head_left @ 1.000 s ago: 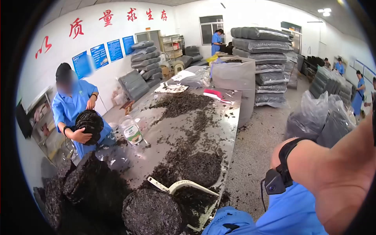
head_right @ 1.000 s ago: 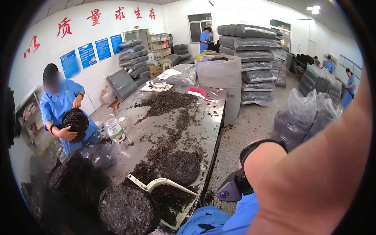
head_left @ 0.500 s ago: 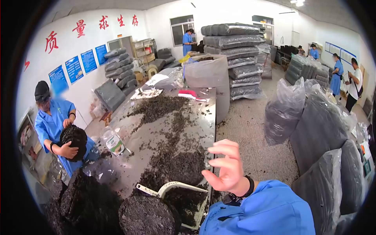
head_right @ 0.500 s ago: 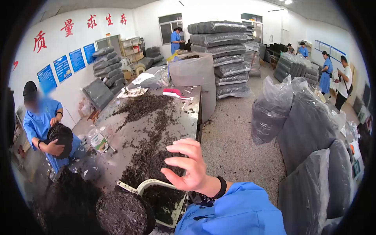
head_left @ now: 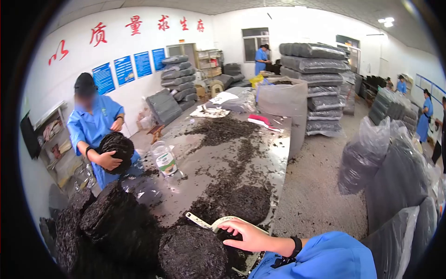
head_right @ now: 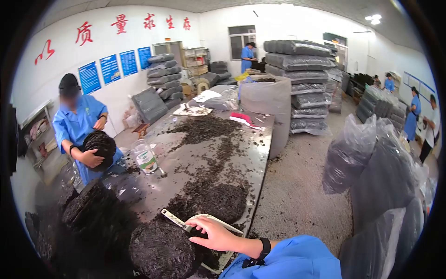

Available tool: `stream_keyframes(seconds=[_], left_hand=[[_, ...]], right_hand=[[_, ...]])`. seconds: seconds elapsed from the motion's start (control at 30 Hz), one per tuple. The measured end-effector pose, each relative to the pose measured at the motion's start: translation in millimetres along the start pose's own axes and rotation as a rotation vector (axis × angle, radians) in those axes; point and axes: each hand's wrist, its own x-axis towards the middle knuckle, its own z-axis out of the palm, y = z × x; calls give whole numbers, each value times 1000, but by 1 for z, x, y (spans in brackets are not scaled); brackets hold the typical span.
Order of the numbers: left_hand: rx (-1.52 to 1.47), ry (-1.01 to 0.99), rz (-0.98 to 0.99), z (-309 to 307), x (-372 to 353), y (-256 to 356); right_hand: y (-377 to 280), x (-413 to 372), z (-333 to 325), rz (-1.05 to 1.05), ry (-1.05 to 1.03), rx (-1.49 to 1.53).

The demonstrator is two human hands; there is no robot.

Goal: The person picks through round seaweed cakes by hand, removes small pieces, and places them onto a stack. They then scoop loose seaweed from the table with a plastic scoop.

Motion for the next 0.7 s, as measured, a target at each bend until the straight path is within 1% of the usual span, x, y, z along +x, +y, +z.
stream_keyframes(seconds=[0.07,0.13,0.2,0.23,0.33,0.4,0.47,0.5,0.53,0.6,0.63,0.67,0.7], left_hand=[[-7,15,-18,-5,0,-2],[-24,35,-63,-13,-1,-7],[-89,42,-106,-11,-2,2],[-160,22,-82,-9,-4,8],[32,-14,48,-5,-7,14],[25,-13,53,-13,-2,1],[57,-45,80,-16,4,-3],[139,-48,103,-13,4,1],[81,-36,76,-7,8,3],[-27,9,15,-2,12,-8],[-157,-35,23,0,14,-19],[-314,-14,-5,-4,17,-29],[-319,1,-27,-5,17,-28]], right_hand=[[5,2,13,19,-21,-3],[8,5,19,140,-164,-22],[7,6,23,143,-177,-82],[7,6,25,143,-161,-77],[7,7,25,155,-137,-72],[21,6,31,123,-76,-54],[25,6,31,124,-69,-24],[22,7,31,146,-60,-27],[19,7,29,169,-56,-32],[29,6,34,5,50,-139],[31,8,35,5,69,-152],[31,11,33,15,64,-141],[35,13,36,68,98,-26]])
